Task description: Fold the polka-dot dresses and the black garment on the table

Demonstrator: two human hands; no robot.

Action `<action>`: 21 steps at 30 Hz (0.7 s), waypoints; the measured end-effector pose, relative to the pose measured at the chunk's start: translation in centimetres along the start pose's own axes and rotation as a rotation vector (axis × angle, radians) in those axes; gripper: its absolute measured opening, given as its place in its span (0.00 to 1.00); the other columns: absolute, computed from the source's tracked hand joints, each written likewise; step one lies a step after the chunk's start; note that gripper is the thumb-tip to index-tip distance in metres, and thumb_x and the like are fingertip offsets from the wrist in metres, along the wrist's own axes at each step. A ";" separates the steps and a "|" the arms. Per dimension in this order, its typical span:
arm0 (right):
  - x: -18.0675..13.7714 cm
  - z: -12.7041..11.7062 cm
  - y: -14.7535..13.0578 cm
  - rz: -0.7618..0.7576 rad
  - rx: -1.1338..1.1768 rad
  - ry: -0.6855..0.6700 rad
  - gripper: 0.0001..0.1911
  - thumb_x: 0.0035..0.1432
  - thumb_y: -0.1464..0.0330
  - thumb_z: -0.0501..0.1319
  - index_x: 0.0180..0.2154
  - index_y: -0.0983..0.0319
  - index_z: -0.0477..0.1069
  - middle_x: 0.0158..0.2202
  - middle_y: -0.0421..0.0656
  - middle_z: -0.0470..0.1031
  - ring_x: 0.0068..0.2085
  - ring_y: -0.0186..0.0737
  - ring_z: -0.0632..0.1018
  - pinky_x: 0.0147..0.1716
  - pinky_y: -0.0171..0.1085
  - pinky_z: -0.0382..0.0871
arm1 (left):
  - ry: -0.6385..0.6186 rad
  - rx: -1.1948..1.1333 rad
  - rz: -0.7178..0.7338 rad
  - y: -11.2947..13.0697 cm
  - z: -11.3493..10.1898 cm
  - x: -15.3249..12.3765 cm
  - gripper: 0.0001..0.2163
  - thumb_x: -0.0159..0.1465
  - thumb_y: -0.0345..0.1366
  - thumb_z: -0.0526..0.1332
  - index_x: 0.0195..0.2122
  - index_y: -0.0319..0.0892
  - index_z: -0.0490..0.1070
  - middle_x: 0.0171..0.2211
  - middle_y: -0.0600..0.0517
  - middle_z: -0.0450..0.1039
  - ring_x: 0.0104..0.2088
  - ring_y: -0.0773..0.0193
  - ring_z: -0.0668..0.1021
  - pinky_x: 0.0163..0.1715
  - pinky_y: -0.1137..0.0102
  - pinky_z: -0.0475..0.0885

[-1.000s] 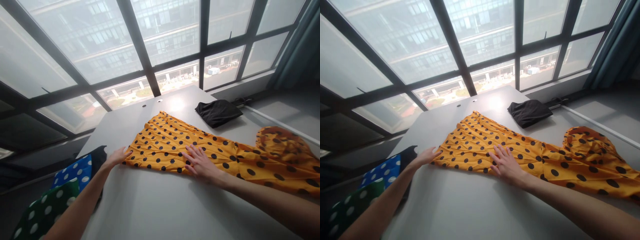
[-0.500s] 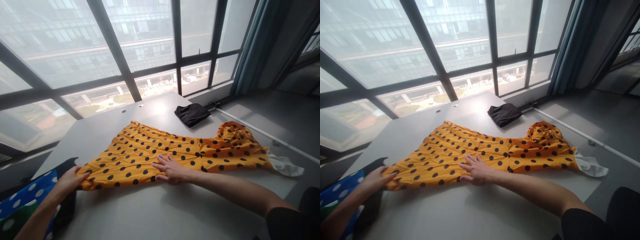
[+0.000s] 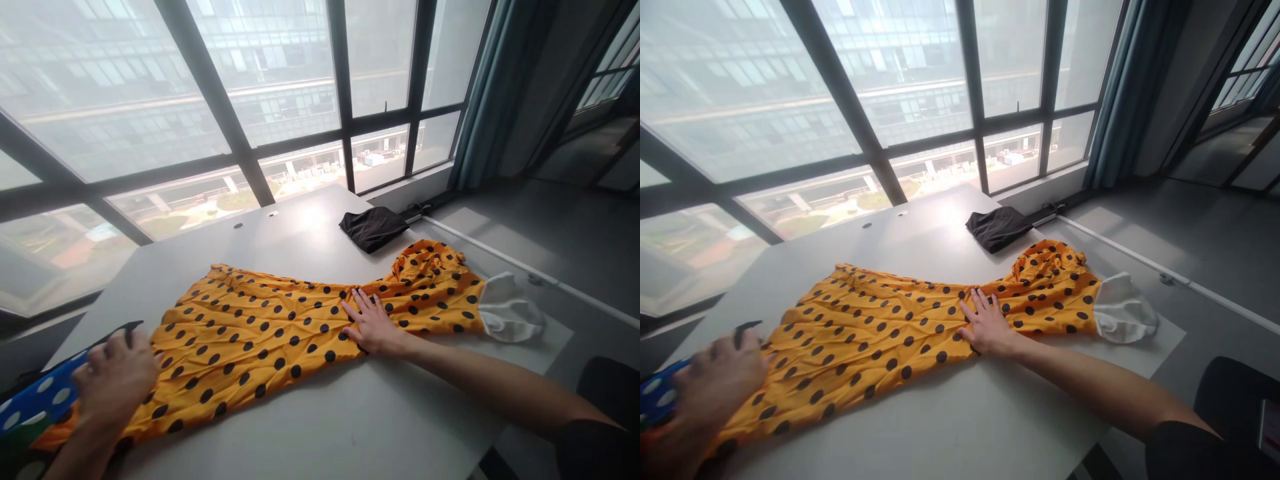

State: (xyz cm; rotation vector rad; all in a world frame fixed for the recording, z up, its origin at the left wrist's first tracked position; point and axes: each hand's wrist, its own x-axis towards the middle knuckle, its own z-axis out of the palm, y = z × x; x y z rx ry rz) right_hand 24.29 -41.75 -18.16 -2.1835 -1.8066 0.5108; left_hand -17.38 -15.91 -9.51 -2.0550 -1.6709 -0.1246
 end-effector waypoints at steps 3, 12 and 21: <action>1.0 -0.3 -0.9 -0.017 0.016 0.057 0.37 0.74 0.48 0.50 0.76 0.57 0.52 0.79 0.52 0.37 0.78 0.55 0.40 0.74 0.60 0.35 | 0.073 -0.188 0.402 9.2 -0.8 -1.5 0.26 0.72 0.43 0.45 0.63 0.41 0.73 0.64 0.40 0.73 0.64 0.47 0.73 0.62 0.52 0.70; 1.4 -0.8 7.4 0.123 -0.222 0.179 0.41 0.72 0.47 0.51 0.77 0.58 0.50 0.79 0.52 0.40 0.78 0.55 0.43 0.75 0.57 0.36 | -0.274 -0.509 0.555 24.0 1.0 -3.7 0.30 0.76 0.54 0.48 0.77 0.56 0.51 0.78 0.50 0.43 0.77 0.39 0.48 0.71 0.36 0.46; 0.8 1.3 13.1 0.125 -0.347 0.315 0.38 0.71 0.46 0.47 0.73 0.57 0.61 0.77 0.51 0.53 0.76 0.55 0.54 0.73 0.57 0.47 | -0.361 -0.485 0.275 18.6 6.1 2.9 0.34 0.73 0.63 0.42 0.77 0.59 0.51 0.79 0.52 0.41 0.77 0.37 0.45 0.70 0.33 0.43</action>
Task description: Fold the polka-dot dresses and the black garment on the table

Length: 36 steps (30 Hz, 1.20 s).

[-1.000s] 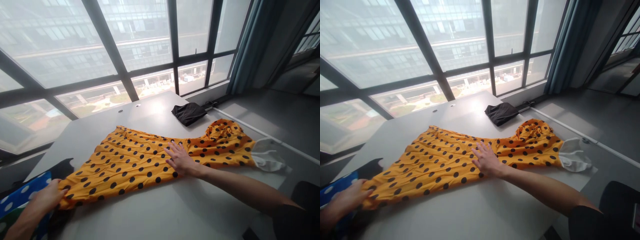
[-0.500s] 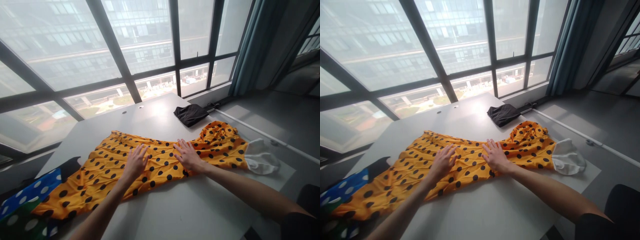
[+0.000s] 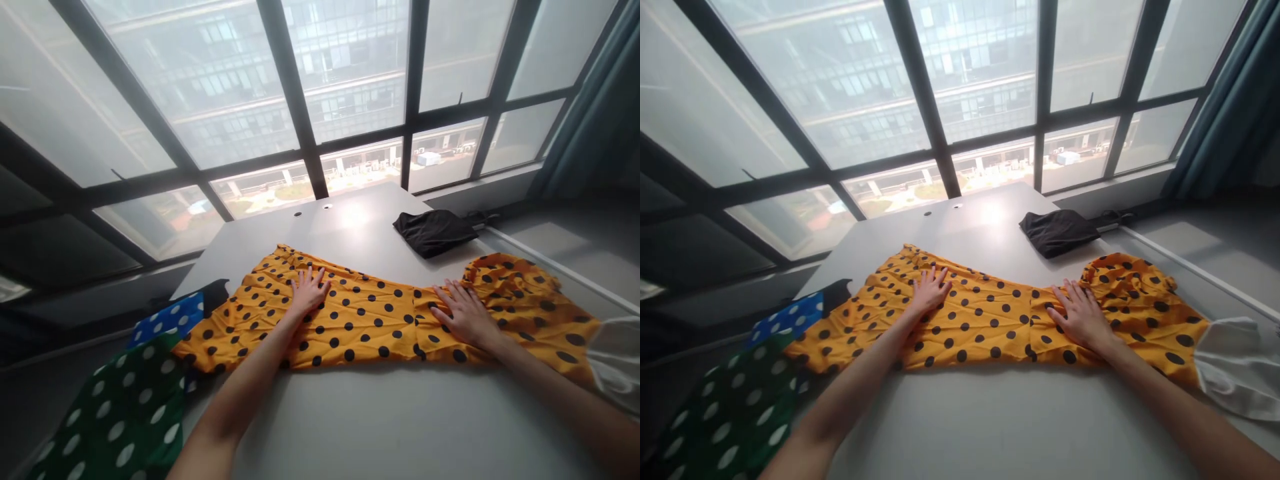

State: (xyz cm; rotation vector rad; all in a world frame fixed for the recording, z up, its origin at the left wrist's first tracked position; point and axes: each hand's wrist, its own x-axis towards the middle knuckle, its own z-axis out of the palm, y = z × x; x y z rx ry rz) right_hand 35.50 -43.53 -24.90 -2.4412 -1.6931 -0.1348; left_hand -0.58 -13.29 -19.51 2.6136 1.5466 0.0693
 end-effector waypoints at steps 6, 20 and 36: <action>0.0 1.7 1.1 -0.034 -0.026 0.039 0.38 0.70 0.46 0.47 0.72 0.59 0.62 0.76 0.53 0.54 0.76 0.55 0.56 0.73 0.57 0.49 | -0.057 -0.002 -0.117 -5.7 -2.0 5.6 0.35 0.73 0.61 0.40 0.78 0.55 0.49 0.79 0.53 0.39 0.77 0.42 0.45 0.72 0.37 0.41; 1.5 -1.8 -6.1 -0.007 -0.028 0.105 0.36 0.73 0.54 0.43 0.70 0.68 0.63 0.77 0.57 0.51 0.77 0.60 0.49 0.73 0.65 0.39 | 0.098 -0.174 0.190 2.7 -2.1 5.6 0.31 0.77 0.50 0.40 0.79 0.47 0.44 0.78 0.47 0.46 0.77 0.48 0.52 0.73 0.44 0.45; 5.4 -0.3 -15.7 -0.061 0.084 -0.123 0.37 0.74 0.53 0.45 0.76 0.66 0.52 0.78 0.54 0.46 0.77 0.53 0.50 0.74 0.57 0.39 | 0.102 -0.094 0.398 8.4 2.0 -0.1 0.28 0.77 0.46 0.45 0.76 0.45 0.57 0.77 0.44 0.50 0.76 0.42 0.51 0.72 0.39 0.47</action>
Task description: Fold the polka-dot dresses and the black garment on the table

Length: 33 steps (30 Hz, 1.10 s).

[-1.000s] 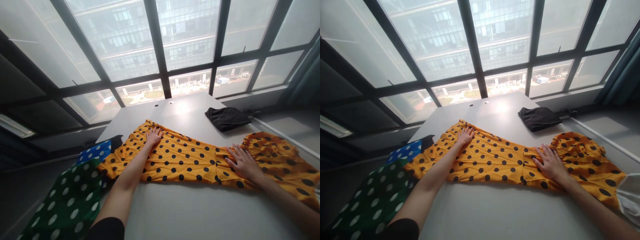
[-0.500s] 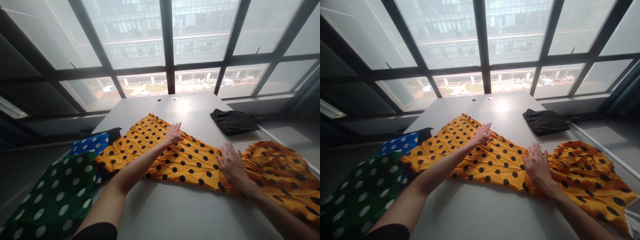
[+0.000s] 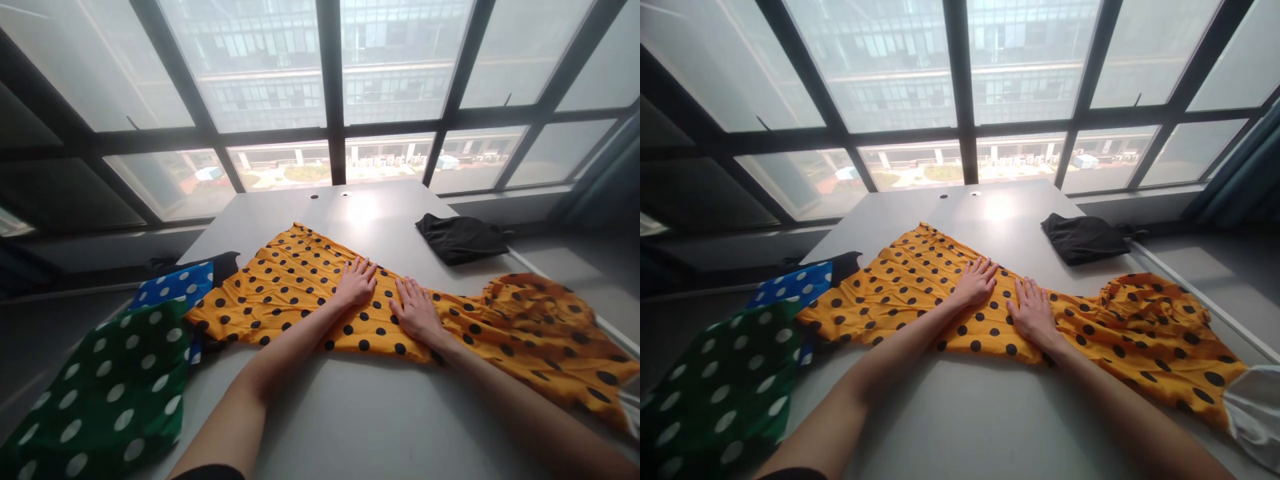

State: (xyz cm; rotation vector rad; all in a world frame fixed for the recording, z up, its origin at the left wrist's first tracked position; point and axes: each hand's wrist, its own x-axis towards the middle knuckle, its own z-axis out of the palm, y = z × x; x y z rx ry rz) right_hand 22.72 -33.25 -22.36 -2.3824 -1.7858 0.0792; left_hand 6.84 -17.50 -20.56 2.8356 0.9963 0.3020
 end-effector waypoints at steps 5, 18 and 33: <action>-3.2 -1.0 6.6 0.178 -0.043 0.031 0.38 0.75 0.51 0.43 0.76 0.64 0.51 0.78 0.53 0.45 0.78 0.55 0.48 0.74 0.59 0.40 | -0.027 -0.022 -0.010 -0.2 0.1 0.4 0.28 0.77 0.47 0.44 0.75 0.51 0.58 0.78 0.50 0.48 0.77 0.45 0.50 0.73 0.41 0.45; -10.4 -4.4 24.6 -0.045 -0.114 0.120 0.35 0.72 0.58 0.50 0.75 0.57 0.55 0.77 0.44 0.51 0.77 0.50 0.50 0.75 0.53 0.46 | -0.051 -0.005 -0.021 -0.4 -0.2 0.8 0.28 0.77 0.48 0.43 0.76 0.49 0.57 0.78 0.50 0.47 0.77 0.45 0.49 0.73 0.42 0.46; -13.4 -3.0 27.6 0.470 -0.150 0.163 0.40 0.74 0.50 0.39 0.75 0.69 0.55 0.77 0.58 0.47 0.77 0.59 0.52 0.72 0.64 0.46 | -0.045 0.029 -0.298 -2.4 -1.1 1.4 0.32 0.74 0.58 0.44 0.76 0.55 0.55 0.79 0.52 0.43 0.77 0.34 0.46 0.71 0.34 0.40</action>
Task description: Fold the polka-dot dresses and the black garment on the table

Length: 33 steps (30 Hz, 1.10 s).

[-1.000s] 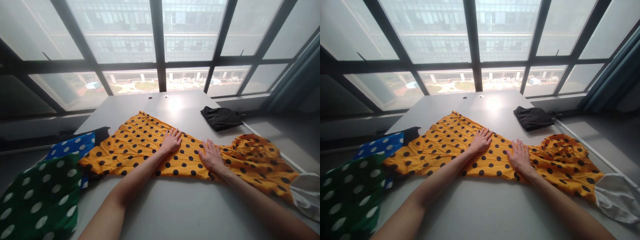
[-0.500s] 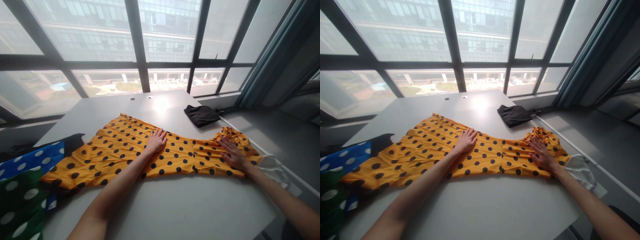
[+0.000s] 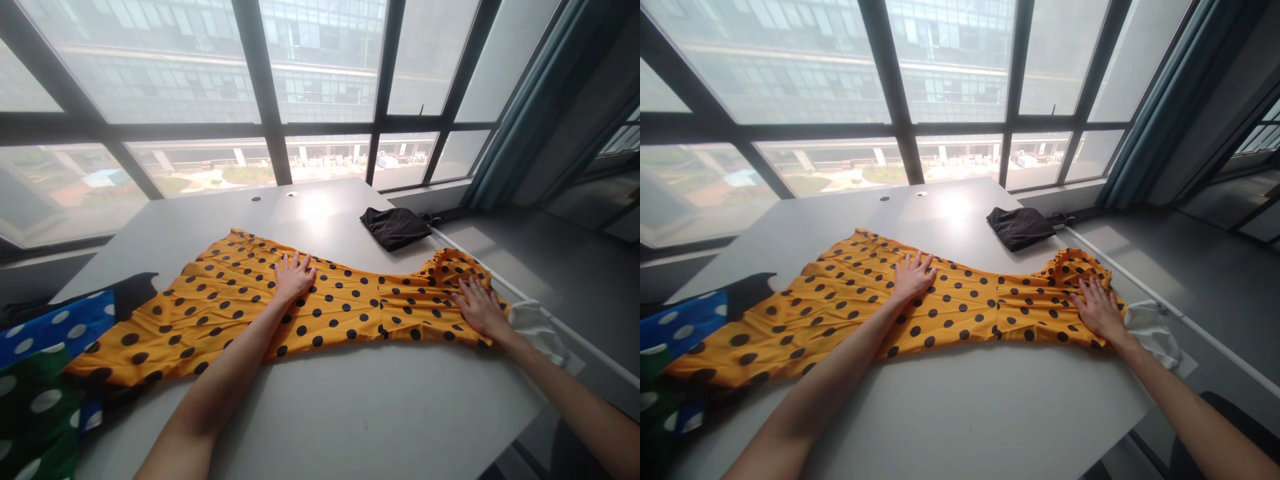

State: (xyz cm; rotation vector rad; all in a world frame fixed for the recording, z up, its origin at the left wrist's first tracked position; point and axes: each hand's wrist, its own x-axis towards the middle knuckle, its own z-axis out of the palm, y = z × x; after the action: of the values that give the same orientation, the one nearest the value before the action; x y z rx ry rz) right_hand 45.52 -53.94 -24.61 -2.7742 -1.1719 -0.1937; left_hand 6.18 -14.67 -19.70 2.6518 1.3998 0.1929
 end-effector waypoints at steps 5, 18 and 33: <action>-2.2 -0.8 -1.9 -0.075 0.013 0.108 0.39 0.74 0.52 0.42 0.75 0.69 0.54 0.77 0.59 0.48 0.77 0.60 0.51 0.72 0.64 0.49 | -0.001 0.001 0.001 -0.5 0.2 0.3 0.33 0.74 0.58 0.43 0.77 0.54 0.55 0.79 0.51 0.43 0.77 0.36 0.47 0.71 0.35 0.41; -4.0 1.2 -2.7 -0.133 0.154 0.103 0.34 0.74 0.53 0.43 0.71 0.63 0.62 0.75 0.54 0.57 0.75 0.58 0.59 0.71 0.62 0.57 | 0.125 -0.043 0.218 2.2 -0.9 -2.2 0.29 0.76 0.50 0.47 0.74 0.44 0.60 0.74 0.43 0.57 0.75 0.41 0.56 0.73 0.39 0.43; -3.6 -5.7 6.7 0.167 0.114 0.278 0.26 0.60 0.52 0.58 0.52 0.61 0.78 0.53 0.68 0.78 0.57 0.72 0.78 0.57 0.60 0.71 | -0.088 -0.043 0.370 4.0 0.0 -3.3 0.30 0.76 0.54 0.49 0.76 0.51 0.58 0.78 0.46 0.46 0.77 0.42 0.50 0.72 0.38 0.42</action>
State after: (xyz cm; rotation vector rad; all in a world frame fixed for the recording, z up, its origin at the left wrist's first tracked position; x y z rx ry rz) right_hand 47.51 -62.04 -20.01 -2.6218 -0.8532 -0.4627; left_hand 7.54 -19.60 -19.15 2.8211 0.8599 0.1396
